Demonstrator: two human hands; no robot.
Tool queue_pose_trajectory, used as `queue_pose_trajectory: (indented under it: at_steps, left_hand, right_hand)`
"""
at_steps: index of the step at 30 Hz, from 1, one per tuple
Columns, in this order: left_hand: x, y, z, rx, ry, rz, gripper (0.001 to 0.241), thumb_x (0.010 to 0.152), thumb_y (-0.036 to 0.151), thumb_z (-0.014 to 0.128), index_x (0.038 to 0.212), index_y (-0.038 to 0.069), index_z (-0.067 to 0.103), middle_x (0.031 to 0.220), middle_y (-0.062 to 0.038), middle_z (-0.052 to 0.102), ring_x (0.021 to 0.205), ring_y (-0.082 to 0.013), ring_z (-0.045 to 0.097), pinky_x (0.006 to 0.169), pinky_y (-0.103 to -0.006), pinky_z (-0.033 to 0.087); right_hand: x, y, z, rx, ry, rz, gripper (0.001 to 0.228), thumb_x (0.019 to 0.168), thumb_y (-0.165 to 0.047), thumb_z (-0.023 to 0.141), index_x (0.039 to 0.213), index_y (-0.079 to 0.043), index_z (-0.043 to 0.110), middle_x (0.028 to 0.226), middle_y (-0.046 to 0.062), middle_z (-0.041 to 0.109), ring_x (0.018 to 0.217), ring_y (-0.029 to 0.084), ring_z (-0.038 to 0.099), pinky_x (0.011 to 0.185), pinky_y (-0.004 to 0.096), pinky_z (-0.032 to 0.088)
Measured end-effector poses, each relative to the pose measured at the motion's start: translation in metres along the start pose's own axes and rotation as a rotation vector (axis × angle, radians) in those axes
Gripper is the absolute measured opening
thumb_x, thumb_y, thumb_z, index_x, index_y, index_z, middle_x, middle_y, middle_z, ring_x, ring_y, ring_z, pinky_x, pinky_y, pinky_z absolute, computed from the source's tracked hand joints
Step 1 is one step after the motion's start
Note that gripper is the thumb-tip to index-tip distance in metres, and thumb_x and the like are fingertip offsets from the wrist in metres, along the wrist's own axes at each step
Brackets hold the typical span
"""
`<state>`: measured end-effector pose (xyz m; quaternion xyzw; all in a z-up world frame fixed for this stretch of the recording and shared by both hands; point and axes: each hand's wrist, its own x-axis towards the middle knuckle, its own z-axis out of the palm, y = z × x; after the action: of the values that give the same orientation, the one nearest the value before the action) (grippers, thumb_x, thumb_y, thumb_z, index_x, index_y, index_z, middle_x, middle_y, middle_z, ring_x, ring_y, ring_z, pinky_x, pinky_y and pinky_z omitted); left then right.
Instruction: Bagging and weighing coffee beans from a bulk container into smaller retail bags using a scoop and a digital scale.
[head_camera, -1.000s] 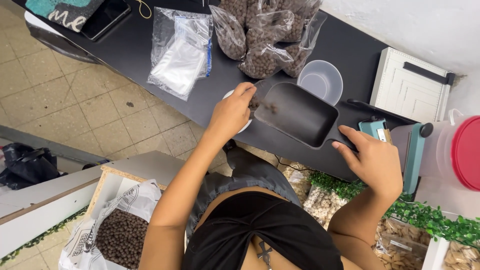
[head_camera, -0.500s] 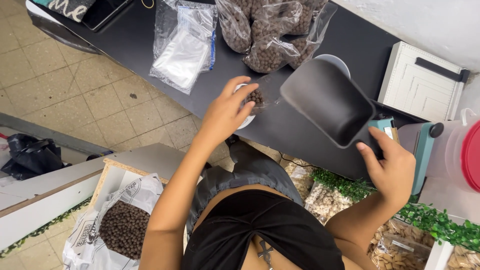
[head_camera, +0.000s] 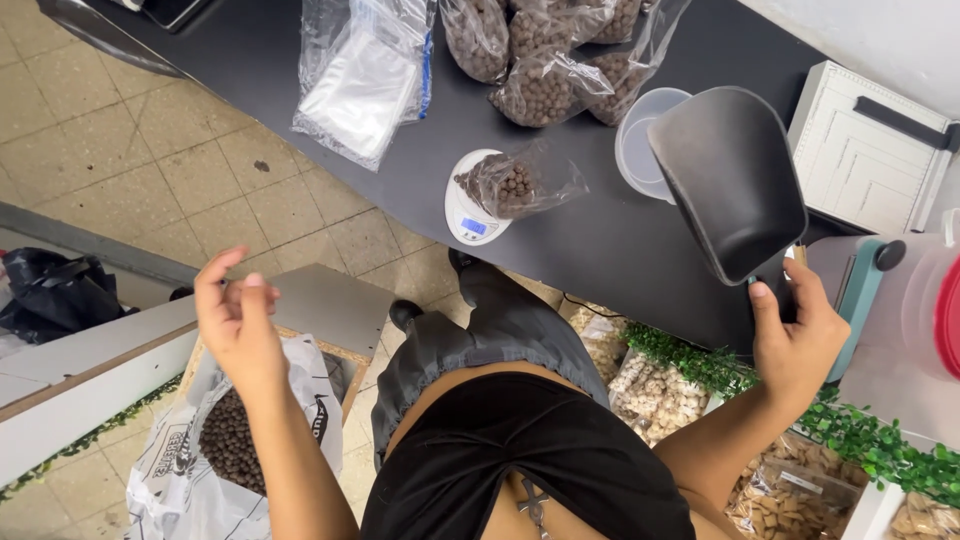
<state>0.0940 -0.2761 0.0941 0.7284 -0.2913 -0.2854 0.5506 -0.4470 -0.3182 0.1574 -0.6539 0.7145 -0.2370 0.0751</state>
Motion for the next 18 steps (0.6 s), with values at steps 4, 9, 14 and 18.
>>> queue_pose_trajectory:
  at_steps: [4,9,14,18]
  left_hand:
    - [0.001,-0.010,-0.010,-0.015,0.044,0.000,0.022,0.103,0.006,0.051,0.125,0.011,0.054,0.131,-0.004,0.063,0.077,-0.0094,0.057,0.069,-0.0222,0.042]
    - [-0.002,-0.009,-0.012,-0.047,0.039,0.067,0.021,0.105,0.004,0.052,0.126,0.009,0.053,0.135,-0.007,0.061,0.077,-0.0115,0.058,0.067,-0.0227,0.042]
    - [-0.010,-0.013,-0.021,-0.044,0.055,0.055,0.020,0.106,0.008,0.053,0.126,0.010,0.053,0.133,-0.007,0.061,0.077,-0.0116,0.059,0.069,-0.0234,0.043]
    - [-0.024,-0.007,-0.038,0.041,0.104,0.038,0.021,0.104,0.003,0.052,0.125,0.007,0.055,0.126,-0.008,0.064,0.078,-0.0132,0.060,0.080,-0.0258,0.049]
  right_hand:
    - [0.007,-0.003,0.000,-0.008,0.025,-0.049,0.050,0.112,-0.036,0.066,0.141,0.005,0.069,0.086,0.006,0.054,0.075,0.016,0.039,0.070,0.031,0.036]
    - [0.015,-0.013,0.001,0.001,0.056,-0.081,0.047,0.114,-0.037,0.066,0.133,0.006,0.068,0.094,0.006,0.058,0.077,0.016,0.038,0.069,0.031,0.034]
    - [0.023,-0.023,0.009,0.050,0.097,-0.225,0.046,0.112,-0.031,0.069,0.131,0.011,0.069,0.095,0.012,0.060,0.083,0.020,0.049,0.077,0.035,0.041]
    - [0.031,-0.046,0.030,0.045,0.018,-0.465,0.043,0.100,-0.033,0.074,0.120,0.005,0.072,0.108,0.016,0.073,0.092,0.026,0.065,0.085,0.037,0.049]
